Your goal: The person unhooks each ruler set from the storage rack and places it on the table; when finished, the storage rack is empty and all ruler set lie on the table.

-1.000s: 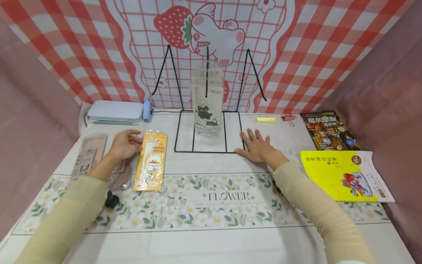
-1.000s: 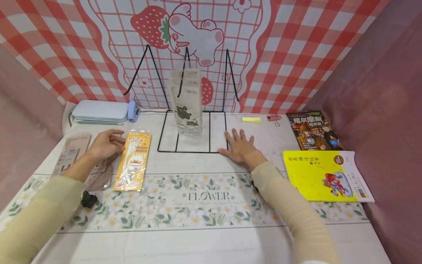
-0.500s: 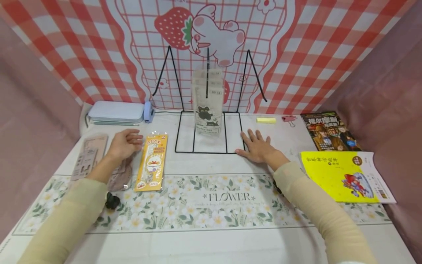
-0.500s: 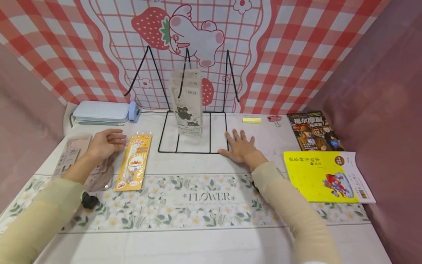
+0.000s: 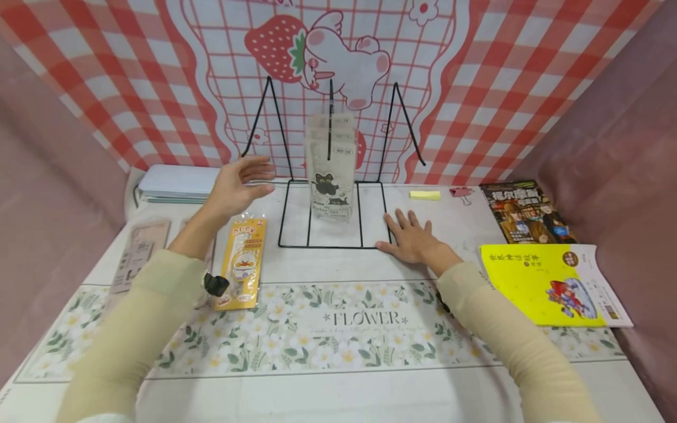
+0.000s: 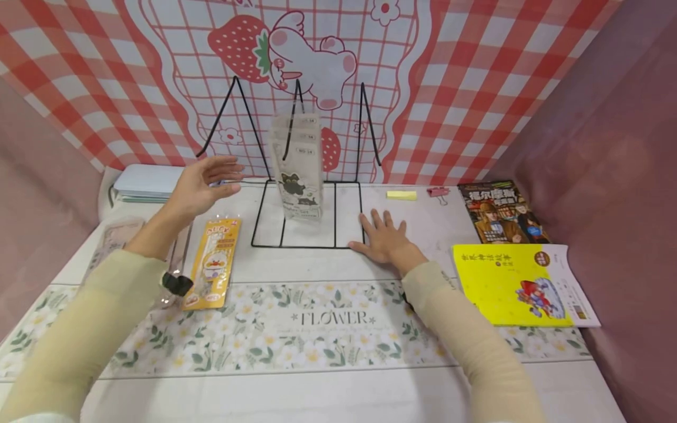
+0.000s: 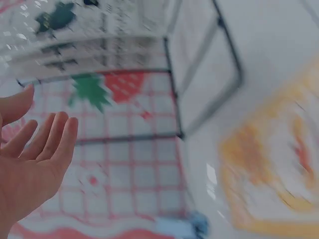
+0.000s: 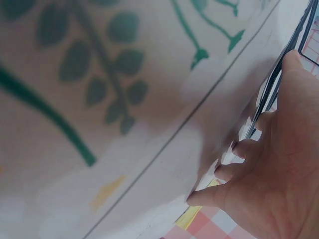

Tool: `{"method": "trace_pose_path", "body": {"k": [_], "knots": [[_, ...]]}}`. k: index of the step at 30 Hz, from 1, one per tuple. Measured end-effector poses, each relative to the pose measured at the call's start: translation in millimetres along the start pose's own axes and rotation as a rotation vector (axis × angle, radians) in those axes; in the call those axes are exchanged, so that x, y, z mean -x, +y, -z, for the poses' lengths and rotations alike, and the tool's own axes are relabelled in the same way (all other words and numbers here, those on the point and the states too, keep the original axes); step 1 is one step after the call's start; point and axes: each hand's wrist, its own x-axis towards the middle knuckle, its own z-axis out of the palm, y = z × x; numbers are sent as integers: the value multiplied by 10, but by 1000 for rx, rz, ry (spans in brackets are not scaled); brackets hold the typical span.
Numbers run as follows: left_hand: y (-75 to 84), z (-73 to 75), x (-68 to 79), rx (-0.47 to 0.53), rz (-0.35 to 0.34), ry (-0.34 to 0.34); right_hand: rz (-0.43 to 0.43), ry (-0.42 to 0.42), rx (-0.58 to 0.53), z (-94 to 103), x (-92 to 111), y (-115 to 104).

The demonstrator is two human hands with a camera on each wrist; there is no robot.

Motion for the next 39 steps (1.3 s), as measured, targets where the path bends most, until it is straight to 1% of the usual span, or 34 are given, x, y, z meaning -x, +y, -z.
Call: {"method": "trace_pose_path", "body": {"k": [3,5,8,12,16,19,24,33,37,39], "knots": [[199,-106,-101,9,-56,22,0,8,-4,6,1,-3],[303,-180,-154,28,-86,43,2,12,-8,10,6,-4],[406,-285,-225,67,-125,90,1,10,-12,9,12,-7],[487,-404,-299,105,-166,165,0,7,-13,-2,9,3],[535,-486,-354,141,-198,237,1,9,-25,-5,4,9],[561,-530,-380,166,-210,265,-1,9,-28,-3,4,10],[591,-572,-392,175,-218,288,-4,8,-23,-7,1,21],[589,-576,-365,158,-263,333,0,15,-9,-3,0,13],[590,-585,-331,177,-279,339,-4,14,-9,-5,-1,8],[602,-583,-318,208,-287,335,-9,10,-9,-6,0,8]]}}
